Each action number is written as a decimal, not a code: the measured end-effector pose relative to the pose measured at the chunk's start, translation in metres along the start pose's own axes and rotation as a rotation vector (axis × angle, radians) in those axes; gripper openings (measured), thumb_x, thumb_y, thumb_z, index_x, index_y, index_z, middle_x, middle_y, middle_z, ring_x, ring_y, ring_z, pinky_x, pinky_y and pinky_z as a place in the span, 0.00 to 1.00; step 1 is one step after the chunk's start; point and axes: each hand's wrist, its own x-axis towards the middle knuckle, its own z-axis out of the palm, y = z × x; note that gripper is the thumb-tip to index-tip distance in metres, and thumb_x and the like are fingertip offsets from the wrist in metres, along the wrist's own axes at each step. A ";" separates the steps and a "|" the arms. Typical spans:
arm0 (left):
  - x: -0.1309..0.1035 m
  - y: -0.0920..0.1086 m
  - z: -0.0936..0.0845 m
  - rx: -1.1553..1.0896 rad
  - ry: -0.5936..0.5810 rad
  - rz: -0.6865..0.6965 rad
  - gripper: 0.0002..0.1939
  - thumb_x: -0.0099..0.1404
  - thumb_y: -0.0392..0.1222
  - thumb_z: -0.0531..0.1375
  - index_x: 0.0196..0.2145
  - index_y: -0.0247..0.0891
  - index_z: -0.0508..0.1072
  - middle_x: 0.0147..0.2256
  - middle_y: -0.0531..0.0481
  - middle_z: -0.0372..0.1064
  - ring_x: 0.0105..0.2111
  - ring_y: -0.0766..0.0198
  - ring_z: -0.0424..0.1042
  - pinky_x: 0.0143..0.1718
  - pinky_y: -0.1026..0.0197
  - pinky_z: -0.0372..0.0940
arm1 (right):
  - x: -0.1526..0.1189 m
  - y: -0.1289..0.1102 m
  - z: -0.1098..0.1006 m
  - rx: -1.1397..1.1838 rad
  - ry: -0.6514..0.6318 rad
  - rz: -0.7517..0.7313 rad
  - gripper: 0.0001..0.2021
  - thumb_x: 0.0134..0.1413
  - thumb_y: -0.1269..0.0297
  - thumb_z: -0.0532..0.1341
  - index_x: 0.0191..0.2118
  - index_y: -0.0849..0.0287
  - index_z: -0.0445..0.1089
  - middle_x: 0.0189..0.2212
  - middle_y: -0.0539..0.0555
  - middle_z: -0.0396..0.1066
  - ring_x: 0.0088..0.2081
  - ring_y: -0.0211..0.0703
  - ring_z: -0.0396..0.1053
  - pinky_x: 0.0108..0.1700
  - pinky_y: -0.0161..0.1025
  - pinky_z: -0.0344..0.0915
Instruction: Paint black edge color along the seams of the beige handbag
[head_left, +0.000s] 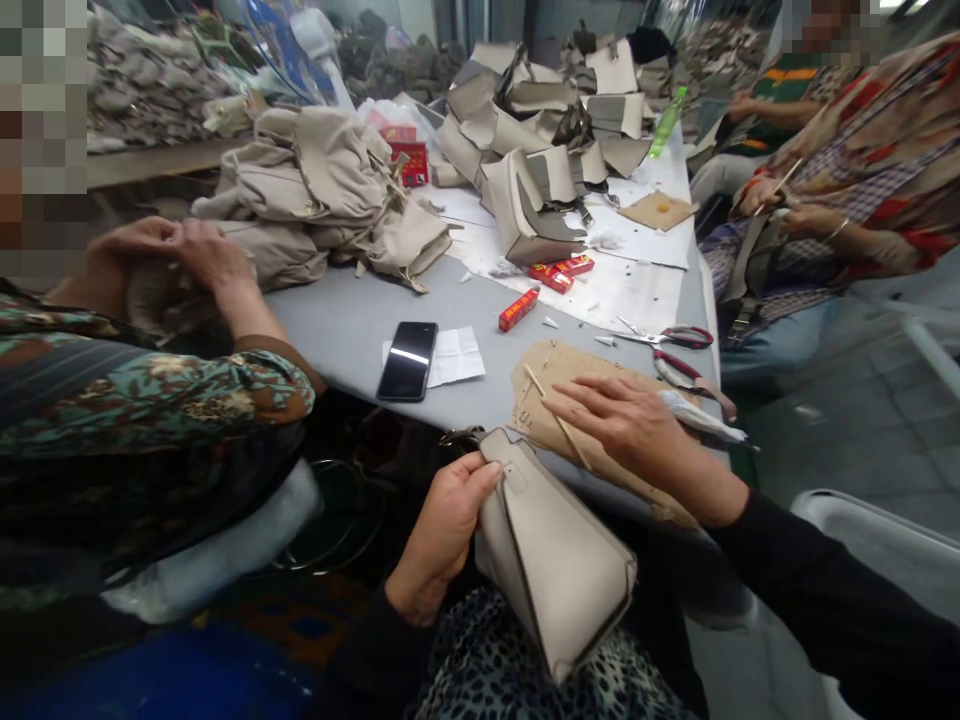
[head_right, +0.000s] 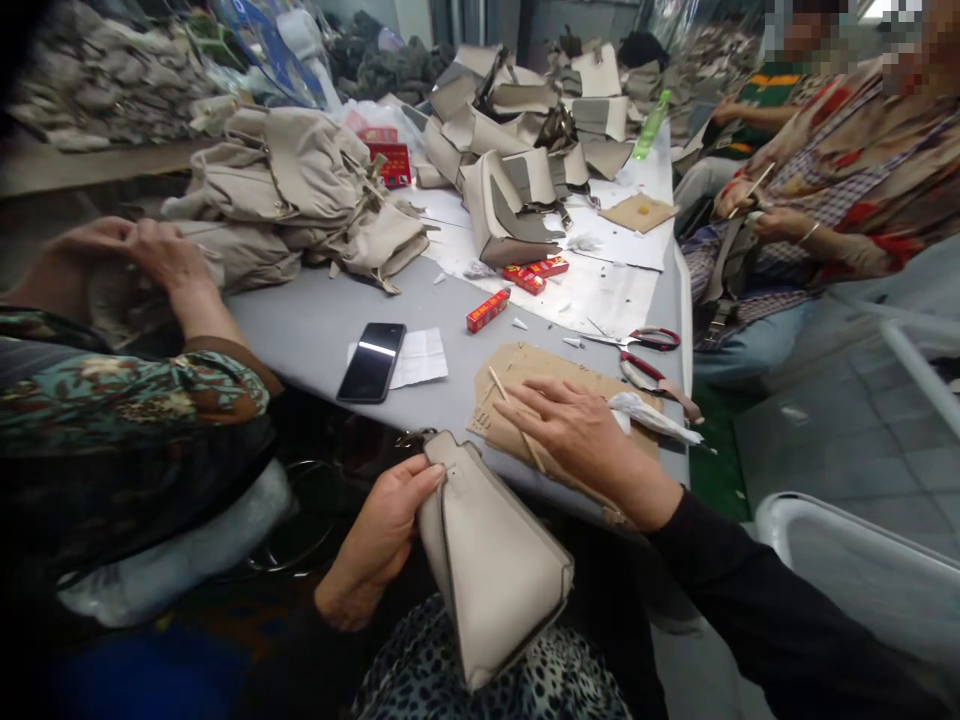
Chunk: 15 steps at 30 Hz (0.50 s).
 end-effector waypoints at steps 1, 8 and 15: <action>-0.002 0.005 -0.005 0.007 -0.021 -0.014 0.17 0.58 0.48 0.71 0.40 0.32 0.81 0.33 0.43 0.79 0.27 0.62 0.72 0.33 0.62 0.68 | -0.003 -0.012 0.000 0.108 0.050 0.030 0.26 0.65 0.79 0.53 0.63 0.51 0.69 0.61 0.56 0.71 0.59 0.57 0.67 0.60 0.57 0.65; -0.017 0.029 -0.027 0.077 -0.208 -0.154 0.17 0.59 0.46 0.71 0.42 0.32 0.82 0.32 0.41 0.79 0.28 0.61 0.75 0.32 0.63 0.70 | -0.016 -0.079 0.029 1.192 0.032 0.438 0.15 0.71 0.58 0.55 0.57 0.51 0.73 0.49 0.53 0.76 0.36 0.39 0.73 0.40 0.37 0.73; -0.029 0.033 -0.021 0.203 -0.269 -0.175 0.17 0.64 0.46 0.67 0.47 0.32 0.81 0.35 0.41 0.79 0.28 0.62 0.74 0.32 0.64 0.69 | -0.015 -0.106 0.061 1.857 -0.019 0.544 0.16 0.63 0.48 0.65 0.46 0.54 0.72 0.33 0.47 0.69 0.32 0.35 0.65 0.36 0.30 0.65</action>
